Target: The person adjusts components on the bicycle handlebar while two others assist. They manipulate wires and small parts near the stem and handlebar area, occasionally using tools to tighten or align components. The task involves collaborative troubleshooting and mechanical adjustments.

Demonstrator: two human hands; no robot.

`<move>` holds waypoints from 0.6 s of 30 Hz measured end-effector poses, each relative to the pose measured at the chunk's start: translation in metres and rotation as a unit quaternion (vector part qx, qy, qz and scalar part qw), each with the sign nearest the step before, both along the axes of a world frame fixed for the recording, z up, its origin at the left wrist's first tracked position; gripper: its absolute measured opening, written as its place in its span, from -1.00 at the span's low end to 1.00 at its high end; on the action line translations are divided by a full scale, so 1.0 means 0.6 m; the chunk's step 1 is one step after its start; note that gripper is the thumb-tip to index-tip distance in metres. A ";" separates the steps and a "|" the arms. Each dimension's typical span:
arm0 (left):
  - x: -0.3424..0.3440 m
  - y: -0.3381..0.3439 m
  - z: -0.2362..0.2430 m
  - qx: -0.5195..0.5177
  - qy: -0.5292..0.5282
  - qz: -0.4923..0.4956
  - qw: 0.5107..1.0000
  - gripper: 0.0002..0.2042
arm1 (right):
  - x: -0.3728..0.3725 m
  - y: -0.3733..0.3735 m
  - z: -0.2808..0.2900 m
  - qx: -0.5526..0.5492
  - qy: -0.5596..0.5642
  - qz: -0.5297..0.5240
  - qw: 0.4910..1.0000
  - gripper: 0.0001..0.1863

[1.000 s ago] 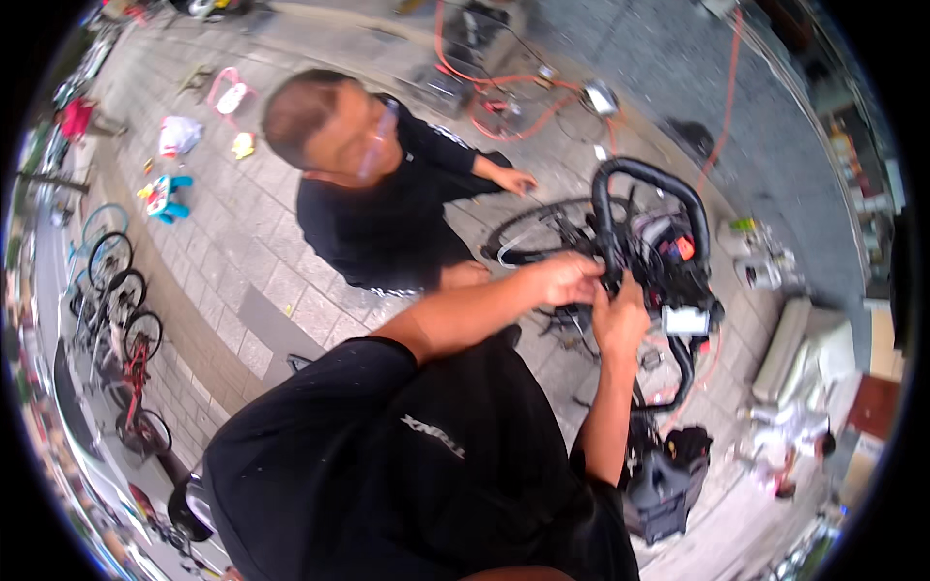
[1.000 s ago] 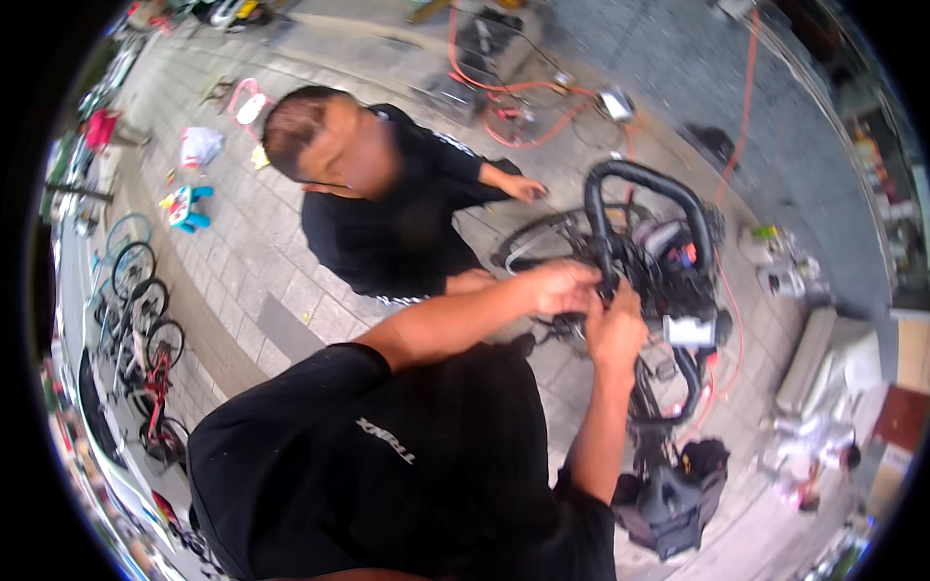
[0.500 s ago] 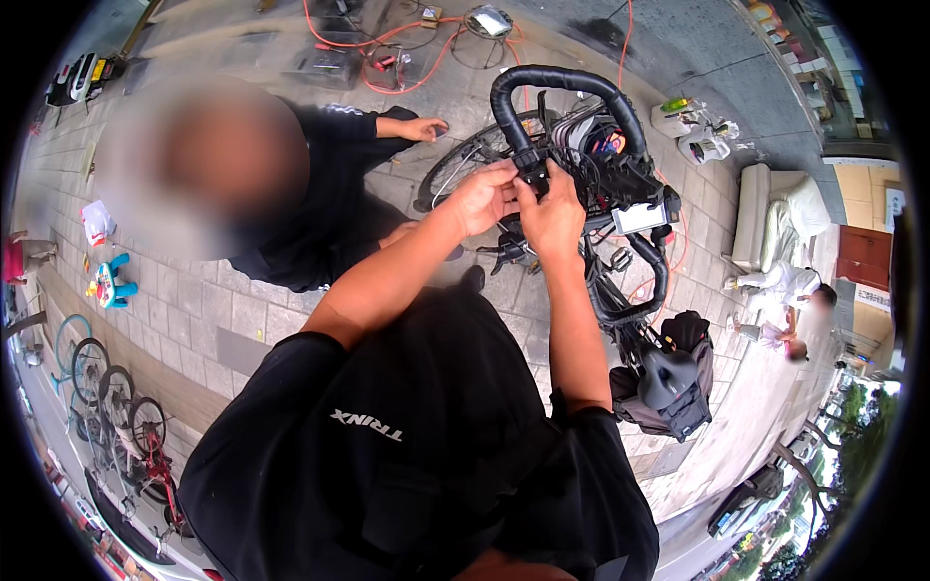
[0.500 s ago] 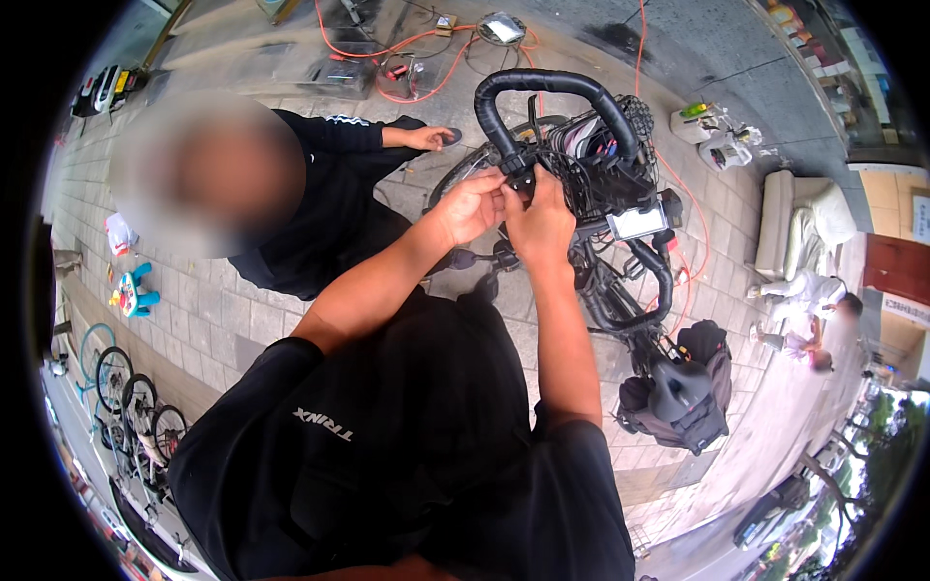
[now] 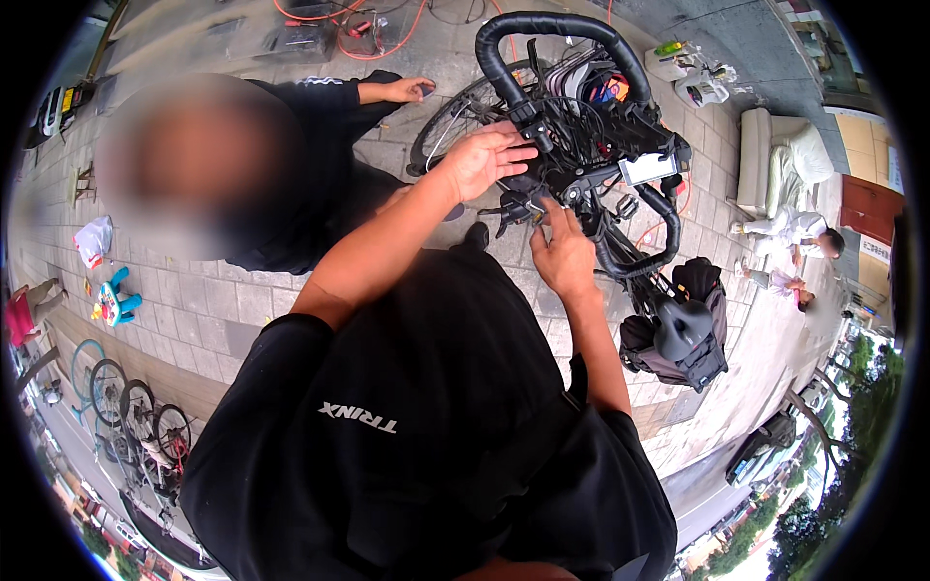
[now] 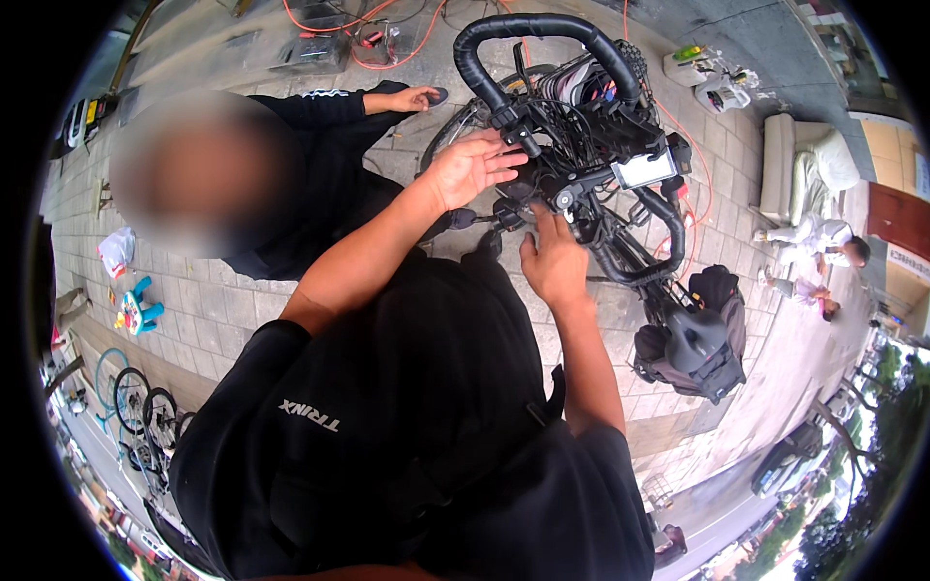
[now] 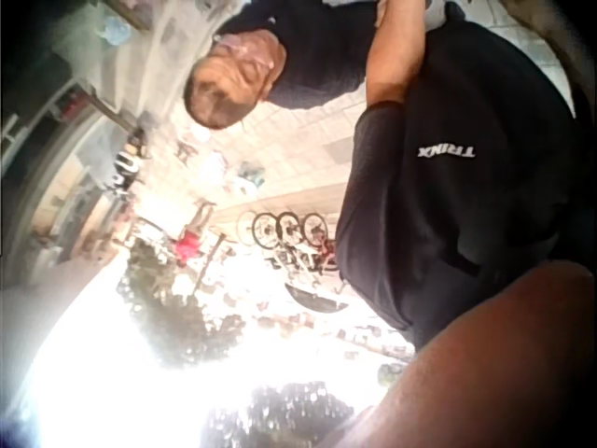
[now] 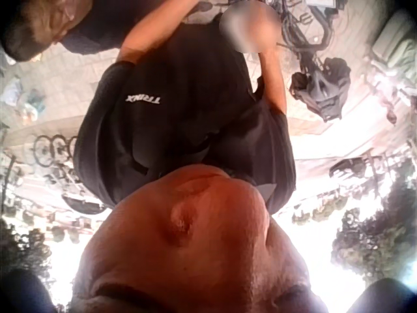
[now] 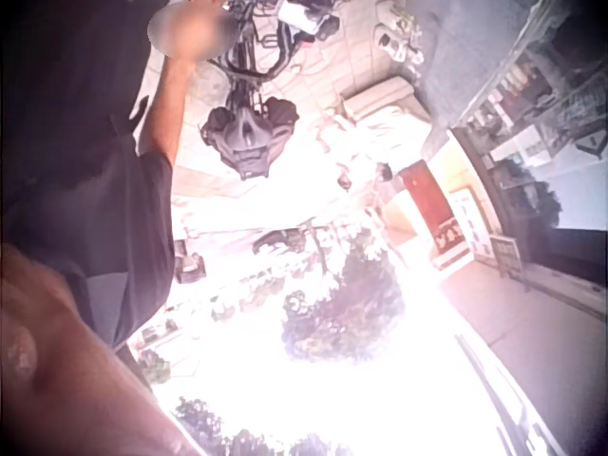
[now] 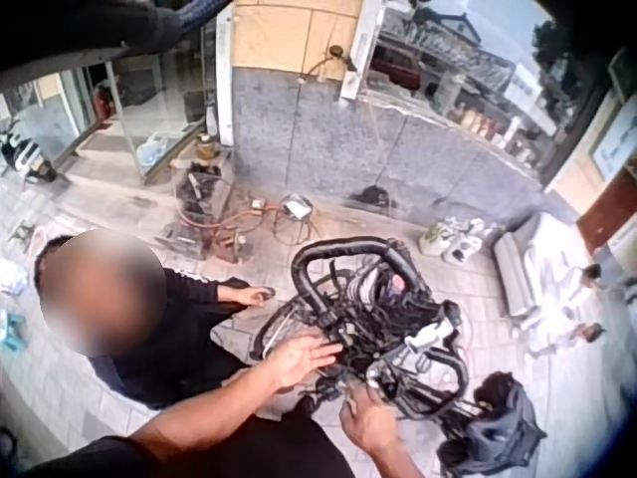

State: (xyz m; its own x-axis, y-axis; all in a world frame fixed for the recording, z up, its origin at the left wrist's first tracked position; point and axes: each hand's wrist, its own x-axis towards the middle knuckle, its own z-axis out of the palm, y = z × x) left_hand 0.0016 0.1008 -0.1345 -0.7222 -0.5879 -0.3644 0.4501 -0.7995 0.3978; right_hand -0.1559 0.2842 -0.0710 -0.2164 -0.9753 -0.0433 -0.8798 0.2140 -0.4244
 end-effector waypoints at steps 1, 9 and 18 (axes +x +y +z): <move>0.000 0.003 -0.005 -0.016 -0.056 -0.012 0.998 -0.77 | 0.013 0.008 -0.007 0.018 0.014 0.004 1.000 -0.49; 0.031 0.048 -0.041 -0.097 -0.306 -0.224 0.920 -0.63 | 0.053 -0.018 -0.065 -0.015 0.038 0.027 0.999 -0.36; 0.004 0.019 -0.012 -0.060 -0.090 -0.164 0.980 -0.72 | 0.041 -0.070 -0.013 -0.107 0.038 -0.094 0.989 -0.43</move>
State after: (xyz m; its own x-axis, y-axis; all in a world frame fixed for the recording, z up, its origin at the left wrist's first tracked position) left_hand 0.0040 0.1121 -0.1418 -0.8101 -0.3806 -0.4459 0.0901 -0.8324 0.5468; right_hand -0.1313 0.2420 -0.0789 -0.3902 -0.9022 0.1838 -0.8640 0.2897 -0.4118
